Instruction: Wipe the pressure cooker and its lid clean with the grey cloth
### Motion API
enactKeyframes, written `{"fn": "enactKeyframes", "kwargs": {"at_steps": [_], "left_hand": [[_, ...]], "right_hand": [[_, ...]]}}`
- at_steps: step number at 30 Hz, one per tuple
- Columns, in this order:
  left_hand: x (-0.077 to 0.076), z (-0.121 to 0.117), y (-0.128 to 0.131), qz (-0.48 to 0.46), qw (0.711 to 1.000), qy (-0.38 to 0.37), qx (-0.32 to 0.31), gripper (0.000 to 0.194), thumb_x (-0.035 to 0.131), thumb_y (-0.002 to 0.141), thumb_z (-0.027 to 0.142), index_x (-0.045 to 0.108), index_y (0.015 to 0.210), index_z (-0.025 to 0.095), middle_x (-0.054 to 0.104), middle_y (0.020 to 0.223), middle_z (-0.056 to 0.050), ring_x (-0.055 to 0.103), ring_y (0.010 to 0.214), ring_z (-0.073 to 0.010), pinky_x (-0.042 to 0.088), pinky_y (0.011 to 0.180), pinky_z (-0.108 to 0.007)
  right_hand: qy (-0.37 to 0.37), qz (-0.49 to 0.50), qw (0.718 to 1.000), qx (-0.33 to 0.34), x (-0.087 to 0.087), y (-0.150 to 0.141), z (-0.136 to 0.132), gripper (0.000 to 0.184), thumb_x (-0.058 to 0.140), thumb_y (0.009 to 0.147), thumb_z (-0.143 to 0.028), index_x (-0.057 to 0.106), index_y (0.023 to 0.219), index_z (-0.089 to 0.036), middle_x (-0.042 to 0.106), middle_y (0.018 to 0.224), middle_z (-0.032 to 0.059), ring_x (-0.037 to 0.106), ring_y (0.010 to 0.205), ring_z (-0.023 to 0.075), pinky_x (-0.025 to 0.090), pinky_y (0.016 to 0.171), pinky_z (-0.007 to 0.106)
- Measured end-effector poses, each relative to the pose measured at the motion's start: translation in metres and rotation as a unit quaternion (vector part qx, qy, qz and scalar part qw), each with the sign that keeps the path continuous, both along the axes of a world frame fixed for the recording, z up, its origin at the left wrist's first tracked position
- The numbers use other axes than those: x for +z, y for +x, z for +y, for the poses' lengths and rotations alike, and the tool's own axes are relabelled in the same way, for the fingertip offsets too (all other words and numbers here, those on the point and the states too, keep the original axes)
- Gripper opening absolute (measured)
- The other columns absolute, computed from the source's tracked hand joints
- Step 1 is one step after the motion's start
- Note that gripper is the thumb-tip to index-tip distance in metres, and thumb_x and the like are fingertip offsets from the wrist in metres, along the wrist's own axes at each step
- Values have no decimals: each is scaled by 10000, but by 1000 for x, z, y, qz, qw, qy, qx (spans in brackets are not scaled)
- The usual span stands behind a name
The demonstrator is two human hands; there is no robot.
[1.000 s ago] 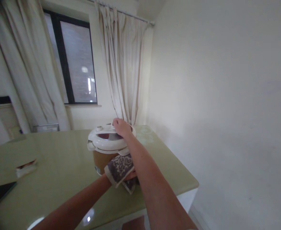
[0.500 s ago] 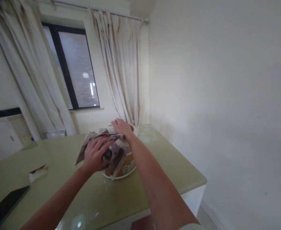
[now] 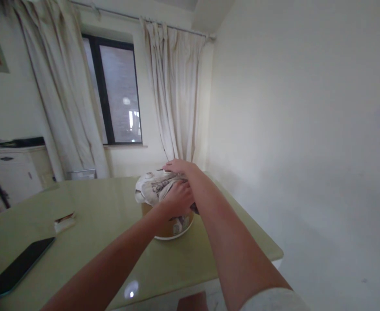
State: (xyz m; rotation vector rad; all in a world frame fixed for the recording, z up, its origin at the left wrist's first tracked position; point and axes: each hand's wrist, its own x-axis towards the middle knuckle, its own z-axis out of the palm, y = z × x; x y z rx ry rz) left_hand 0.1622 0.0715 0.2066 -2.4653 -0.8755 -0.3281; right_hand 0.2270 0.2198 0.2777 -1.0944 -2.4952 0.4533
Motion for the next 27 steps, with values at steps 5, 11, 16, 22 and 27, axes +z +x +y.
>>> {"fn": "enactKeyframes", "kwargs": {"at_steps": [5, 11, 16, 22, 27], "left_hand": [[9, -2, -57, -120, 993, -7, 7, 468, 760, 814, 325, 696, 1274, 271, 711, 1247, -79, 622, 1176, -283, 478, 1019, -424], [4, 14, -137, -297, 939, 2, 170, 384, 613, 863, 165, 717, 1219, 262, 699, 1299, -75, 611, 1186, -280, 498, 1031, -404], [15, 16, -136, -302, 915, -5, 268, 332, 607, 906, 242, 728, 1215, 270, 709, 1226, -82, 624, 1090, -295, 527, 909, -400], [25, -6, -64, -181, 977, -11, 113, 263, 727, 862, 418, 746, 1087, 284, 733, 1171, -49, 633, 1133, -301, 511, 992, -437], [32, 7, -56, -210, 969, -50, 120, 302, 683, 895, 362, 725, 1189, 311, 731, 1228, -42, 654, 1158, -273, 521, 998, -404]], "right_hand": [[23, 89, 996, 15, -29, 12, -5, 432, 549, 1033, -461, 700, 1378, -249, 629, 1514, 62, 580, 1409, 230, 409, 1206, 397], [59, 182, 981, 23, -57, 27, -21, 476, 461, 1066, -455, 636, 1453, -240, 628, 1516, 67, 582, 1399, 198, 398, 1206, 359], [125, 228, 953, -154, -62, 24, -38, 386, 441, 1065, -416, 746, 1237, -253, 764, 1277, 73, 691, 1203, 231, 489, 1064, 363], [42, 321, 936, -138, -66, 35, -32, 439, 396, 1033, -447, 744, 1165, -213, 811, 1043, 111, 750, 1051, 269, 551, 968, 406], [43, 393, 918, -34, -76, 52, -36, 535, 671, 810, -684, 753, 1069, -223, 810, 1053, 109, 744, 1064, 329, 562, 1002, 477]]}}
